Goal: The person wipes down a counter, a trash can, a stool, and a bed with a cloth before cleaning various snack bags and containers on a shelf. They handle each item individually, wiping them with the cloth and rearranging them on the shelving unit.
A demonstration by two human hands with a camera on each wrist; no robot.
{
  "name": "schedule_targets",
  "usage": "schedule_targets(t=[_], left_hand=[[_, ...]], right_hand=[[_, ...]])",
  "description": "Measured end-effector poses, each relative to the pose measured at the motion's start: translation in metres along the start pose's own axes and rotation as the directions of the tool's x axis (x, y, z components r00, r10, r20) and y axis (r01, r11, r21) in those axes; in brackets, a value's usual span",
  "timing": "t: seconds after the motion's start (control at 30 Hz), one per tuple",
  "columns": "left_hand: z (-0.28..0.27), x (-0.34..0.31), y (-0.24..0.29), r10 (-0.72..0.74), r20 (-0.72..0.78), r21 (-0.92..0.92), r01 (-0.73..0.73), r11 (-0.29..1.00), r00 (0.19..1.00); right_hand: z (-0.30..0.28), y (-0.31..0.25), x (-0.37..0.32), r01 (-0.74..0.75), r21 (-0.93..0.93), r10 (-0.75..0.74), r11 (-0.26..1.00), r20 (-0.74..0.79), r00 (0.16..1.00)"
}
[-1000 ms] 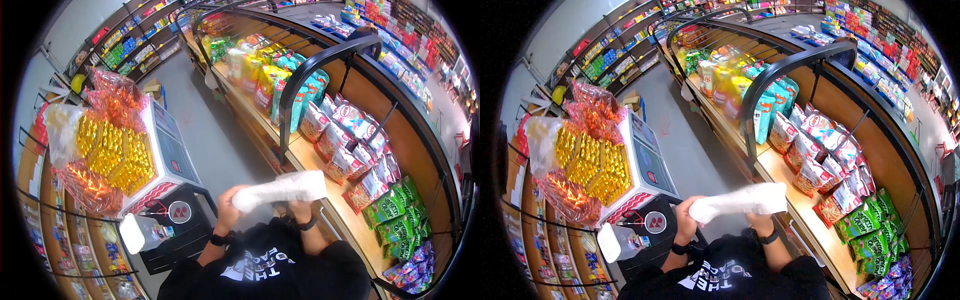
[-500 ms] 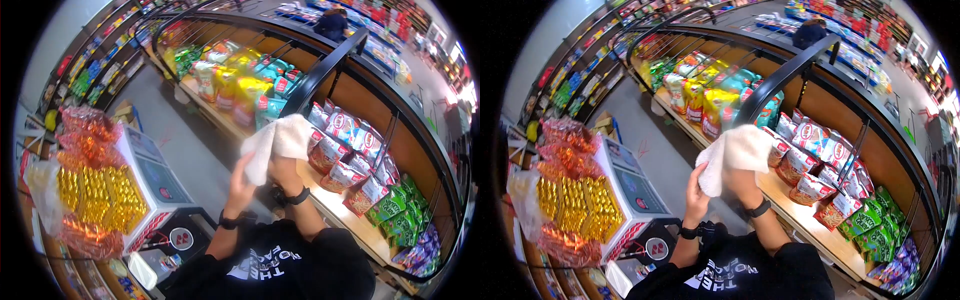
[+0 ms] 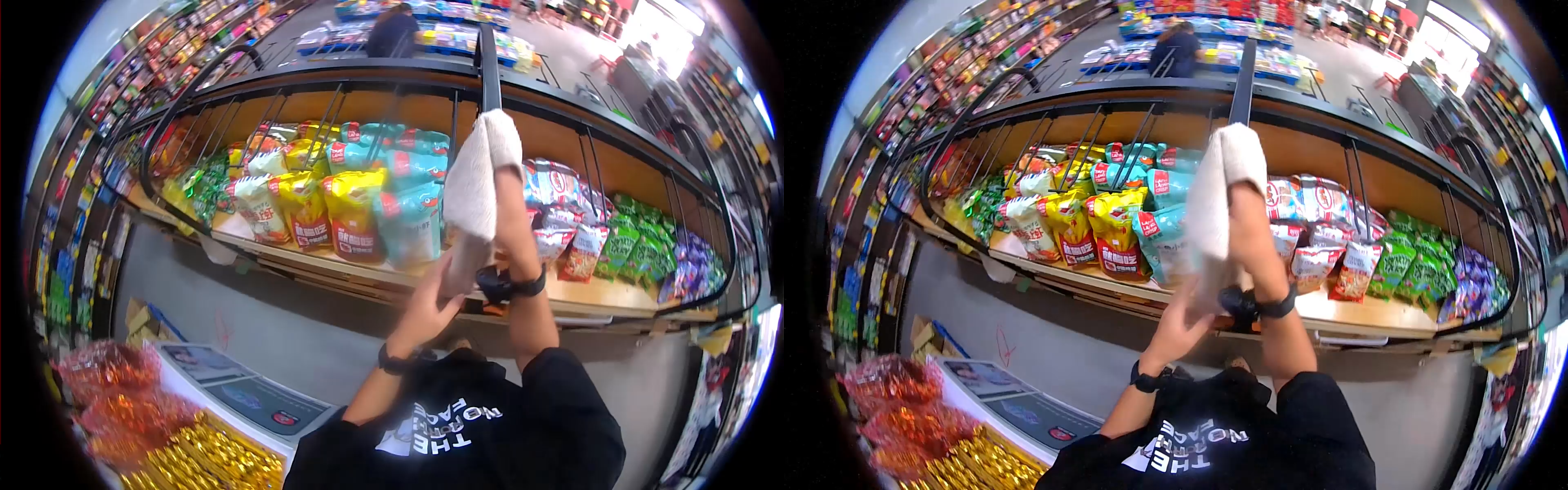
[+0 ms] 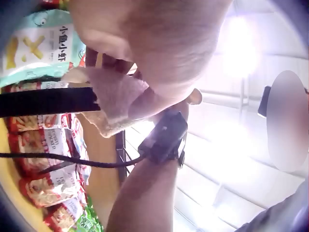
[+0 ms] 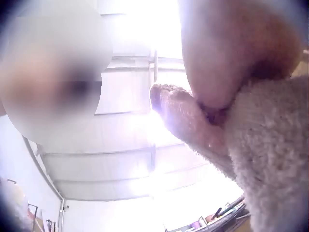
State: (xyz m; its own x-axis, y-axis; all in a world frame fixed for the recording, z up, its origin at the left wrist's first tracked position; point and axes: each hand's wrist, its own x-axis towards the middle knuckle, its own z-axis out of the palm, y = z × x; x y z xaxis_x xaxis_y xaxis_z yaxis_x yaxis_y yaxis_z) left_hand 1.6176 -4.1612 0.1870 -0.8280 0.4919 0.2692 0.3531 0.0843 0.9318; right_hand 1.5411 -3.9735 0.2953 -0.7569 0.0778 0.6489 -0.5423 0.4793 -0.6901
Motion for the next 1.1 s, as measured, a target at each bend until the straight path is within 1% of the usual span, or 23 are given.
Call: schedule_targets(t=[0.03, 0.07, 0.1, 0.17, 0.2, 0.27, 0.3, 0.33, 0.37, 0.4, 0.43, 0.47, 0.5, 0.57, 0.63, 0.67, 0.77, 0.8, 0.9, 0.97, 1.03, 1.1], left_hand=[[-0.002, 0.002, 0.001, 0.056, -0.002, 0.027, -0.056, 0.998, 0.998], [-0.004, 0.005, -0.007, 0.082, 0.007, -0.015, -0.082, 0.997, 0.997], [-0.007, 0.004, -0.012, 0.121, 0.019, 0.004, -0.121, 0.993, 0.992], [-0.012, 0.004, -0.015, 0.202, 0.041, 0.038, -0.204, 0.978, 0.978], [-0.013, 0.003, -0.020, 0.182, 0.086, 0.015, -0.184, 0.983, 0.979], [-0.017, -0.003, -0.028, 0.132, 0.180, -0.018, -0.131, 0.991, 0.975], [-0.018, -0.002, -0.029, 0.134, 0.188, -0.034, -0.130, 0.991, 0.973], [-0.018, -0.001, -0.029, 0.134, 0.192, -0.051, -0.127, 0.991, 0.972], [-0.018, -0.002, -0.029, 0.133, 0.196, -0.067, -0.122, 0.990, 0.972], [-0.018, -0.002, -0.030, 0.160, 0.188, -0.063, -0.151, 0.987, 0.969], [-0.019, -0.001, -0.032, 0.191, 0.176, -0.058, -0.184, 0.981, 0.966], [-0.019, 0.001, -0.033, 0.221, 0.164, -0.050, -0.215, 0.975, 0.961], [-0.022, 0.002, -0.031, 0.222, 0.180, -0.071, -0.212, 0.975, 0.958], [-0.027, 0.007, -0.025, 0.224, 0.212, -0.111, -0.204, 0.973, 0.951], [-0.027, 0.009, -0.026, 0.240, 0.214, -0.099, -0.223, 0.970, 0.947], [-0.026, 0.008, -0.027, 0.245, 0.215, -0.093, -0.230, 0.969, 0.945], [-0.024, 0.005, -0.030, 0.207, 0.240, -0.093, -0.190, 0.977, 0.948], [-0.024, 0.002, -0.032, 0.192, 0.248, -0.097, -0.173, 0.980, 0.950], [-0.025, 0.001, -0.043, 0.169, 0.256, -0.097, -0.148, 0.984, 0.952], [-0.024, -0.003, -0.054, 0.169, 0.252, -0.082, -0.153, 0.985, 0.953], [-0.024, -0.006, -0.059, 0.183, 0.237, -0.065, -0.172, 0.983, 0.954], [-0.024, -0.005, -0.060, 0.187, 0.228, -0.038, -0.183, 0.982, 0.955]], right_hand=[[-0.001, -0.012, 0.000, -0.154, 0.143, 0.153, 0.978, 0.015, 0.988], [0.004, -0.014, -0.002, -0.117, 0.112, 0.119, 0.987, -0.015, 0.993], [0.008, -0.018, -0.005, -0.079, 0.079, 0.083, 0.994, -0.043, 0.996], [0.017, -0.039, -0.021, -0.165, 0.018, 0.166, 0.986, -0.057, 0.985], [0.025, -0.038, -0.029, -0.178, 0.064, 0.184, 0.982, -0.100, 0.978], [0.040, -0.026, -0.050, -0.138, -0.056, 0.123, 0.989, -0.214, 0.969], [0.043, -0.023, -0.055, -0.123, -0.116, 0.088, 0.986, -0.266, 0.960], [0.038, -0.023, -0.058, -0.163, -0.121, 0.136, 0.979, -0.204, 0.970], [0.034, -0.028, -0.054, -0.163, -0.171, 0.132, 0.972, -0.181, 0.975], [0.029, -0.029, -0.045, -0.162, -0.219, 0.129, 0.962, -0.157, 0.979], [0.023, -0.026, -0.032, -0.154, -0.266, 0.123, 0.952, -0.133, 0.984], [0.016, -0.016, -0.019, -0.104, -0.351, 0.062, 0.930, -0.128, 0.990], [0.006, -0.013, -0.006, -0.266, -0.264, 0.248, 0.927, -0.101, 0.964], [0.000, -0.018, 0.026, -0.158, -0.357, 0.129, 0.921, -0.105, 0.986], [-0.012, -0.006, 0.045, -0.231, -0.290, 0.243, 0.929, 0.006, 0.970], [-0.013, -0.006, 0.049, -0.327, -0.269, 0.341, 0.906, 0.006, 0.940], [-0.003, -0.021, 0.037, -0.289, -0.394, 0.262, 0.873, -0.122, 0.957], [-0.003, -0.004, 0.027, -0.257, -0.351, 0.223, 0.901, -0.136, 0.965], [0.011, -0.017, -0.015, -0.314, -0.419, 0.257, 0.852, -0.189, 0.948], [0.024, -0.024, -0.042, -0.162, -0.385, 0.110, 0.909, -0.155, 0.982], [0.033, -0.018, -0.073, -0.247, -0.375, 0.207, 0.894, -0.146, 0.967], [0.042, -0.004, -0.099, -0.198, -0.376, 0.156, 0.905, -0.138, 0.978]])
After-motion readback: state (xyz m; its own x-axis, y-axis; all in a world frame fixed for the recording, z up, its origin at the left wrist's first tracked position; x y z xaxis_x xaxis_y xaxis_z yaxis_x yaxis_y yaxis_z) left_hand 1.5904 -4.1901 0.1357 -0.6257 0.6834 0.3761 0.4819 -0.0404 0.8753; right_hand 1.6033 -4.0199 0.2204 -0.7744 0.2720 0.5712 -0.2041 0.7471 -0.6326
